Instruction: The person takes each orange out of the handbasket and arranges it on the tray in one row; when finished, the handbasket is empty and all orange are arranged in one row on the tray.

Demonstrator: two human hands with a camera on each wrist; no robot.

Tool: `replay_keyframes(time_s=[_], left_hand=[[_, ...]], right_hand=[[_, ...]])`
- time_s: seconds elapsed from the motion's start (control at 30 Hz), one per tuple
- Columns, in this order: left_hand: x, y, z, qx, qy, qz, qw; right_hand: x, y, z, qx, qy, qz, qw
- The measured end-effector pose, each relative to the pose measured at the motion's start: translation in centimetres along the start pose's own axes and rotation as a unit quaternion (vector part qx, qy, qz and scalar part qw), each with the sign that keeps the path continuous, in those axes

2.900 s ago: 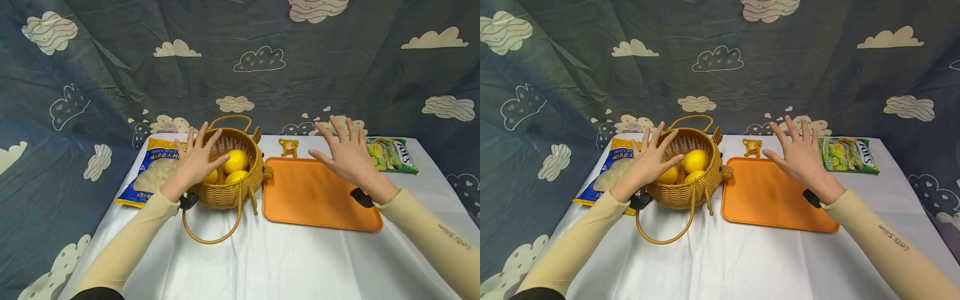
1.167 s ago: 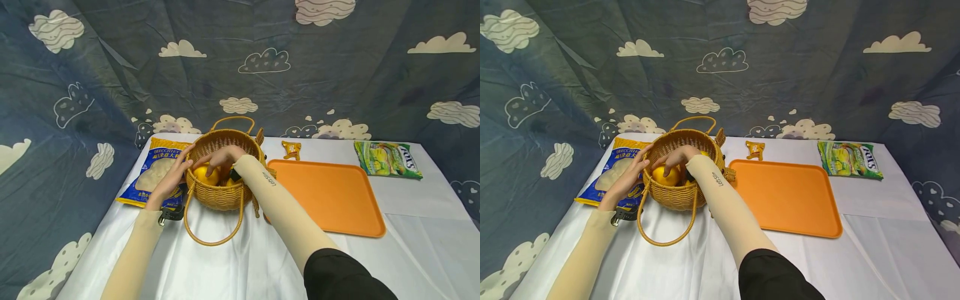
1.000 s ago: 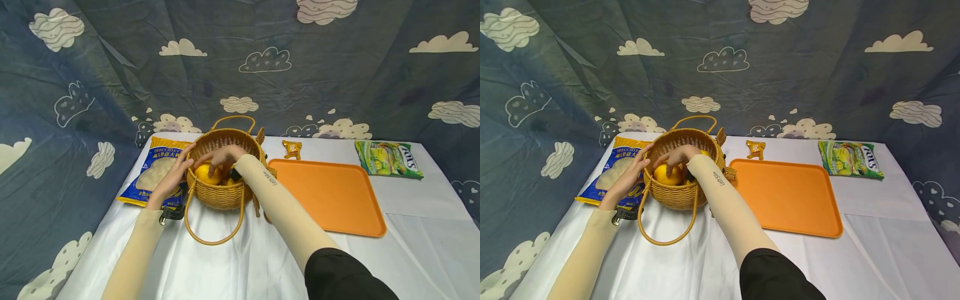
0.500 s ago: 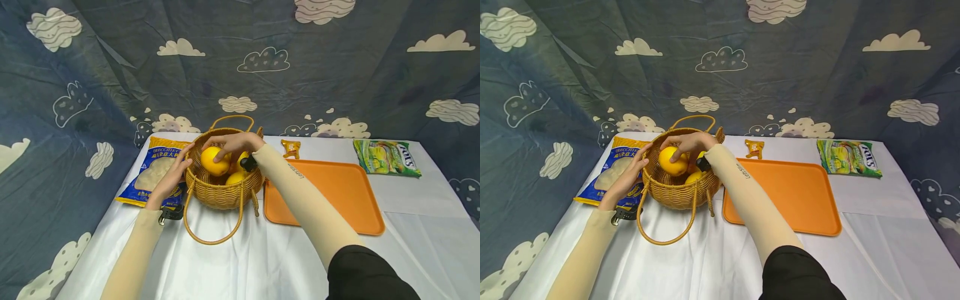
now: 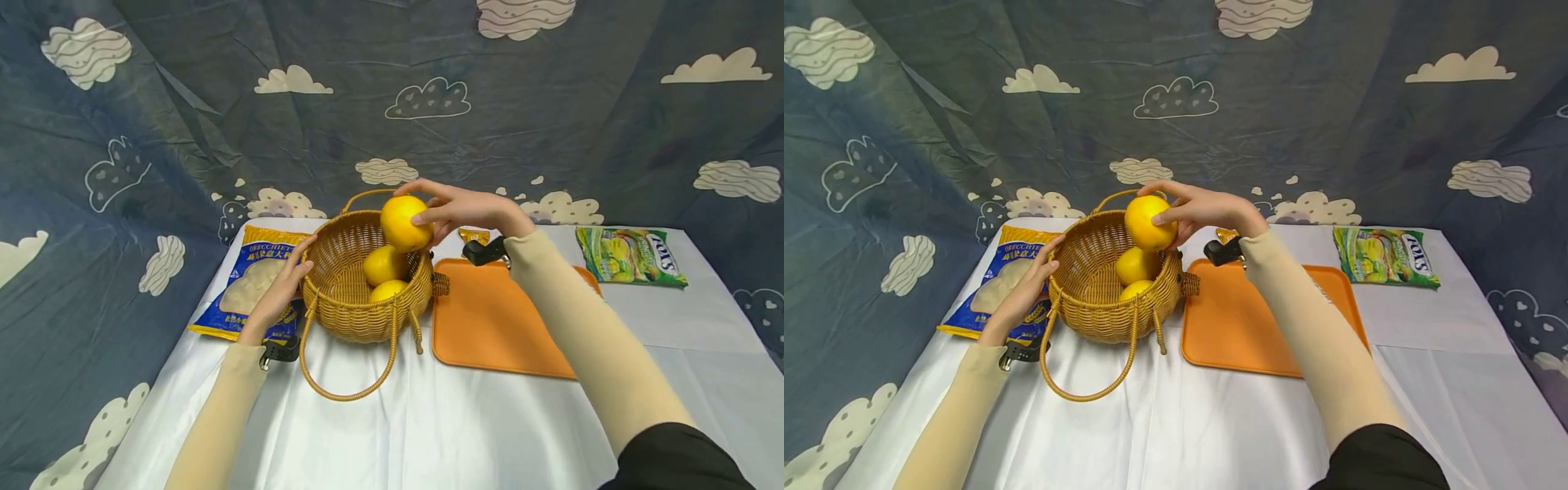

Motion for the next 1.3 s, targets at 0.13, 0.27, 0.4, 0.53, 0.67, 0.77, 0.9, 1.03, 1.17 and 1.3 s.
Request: replay_keyframes(time_s=[0.13,0.27,0.4,0.53,0.67,0.77,0.9,1.03,1.17,1.3], left_hand=[[0.1,-0.1,0.0,-0.001,-0.004,0.0,1.0],[0.1,-0.1,0.1,-0.001,-0.007,-0.002,1.0],[0.1,0.0,0.2,0.0,-0.006,-0.005,1.0],[0.1,0.1,0.2,0.002,-0.007,-0.003,1.0],[0.2,-0.1,0.1,0.0,-0.011,-0.002,0.9999],[0.2,-0.1,0.1,-0.001,-0.015,-0.006,0.9999],[0.3,-0.2,0.2,0.001,-0.018,-0.006,0.9998],[0.2,-0.2,0.2,0.0,-0.019,-0.004,0.9998],[0.1,-0.2,0.1,0.0,-0.02,-0.007,0.9998],[0.1,-0.2,0.1,0.001,-0.019,-0.009,0.9998]], right_hand=[[3.1,2.1,3.0,0.042,-0.015,-0.024,0.9987],[7.1,3.1,4.9,0.075,-0.037,-0.041,0.9956],[11.4,2.8,5.4,0.089,-0.065,-0.056,0.9924],[14.9,1.5,5.1,0.09,-0.095,-0.059,0.9897],[17.1,0.2,4.7,0.084,-0.11,-0.073,0.9876],[17.9,-0.5,4.5,0.084,-0.116,-0.085,0.986],[18.2,-1.1,4.4,0.082,-0.114,-0.095,0.9855],[18.1,-1.5,4.5,0.077,-0.11,-0.094,0.9865],[18.0,-1.3,4.8,0.079,-0.112,-0.075,0.9877],[17.8,-0.8,5.0,0.084,-0.113,-0.052,0.9886]])
Point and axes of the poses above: each hand's wrist, its own z-axis away from the middle knuckle, its own y-axis out of the back of the hand, x = y × z, the point moved 9 cm from there along -z, towards the middle knuckle, and after that the axes turned 14 degrees about -y, right-handed, at the moved point
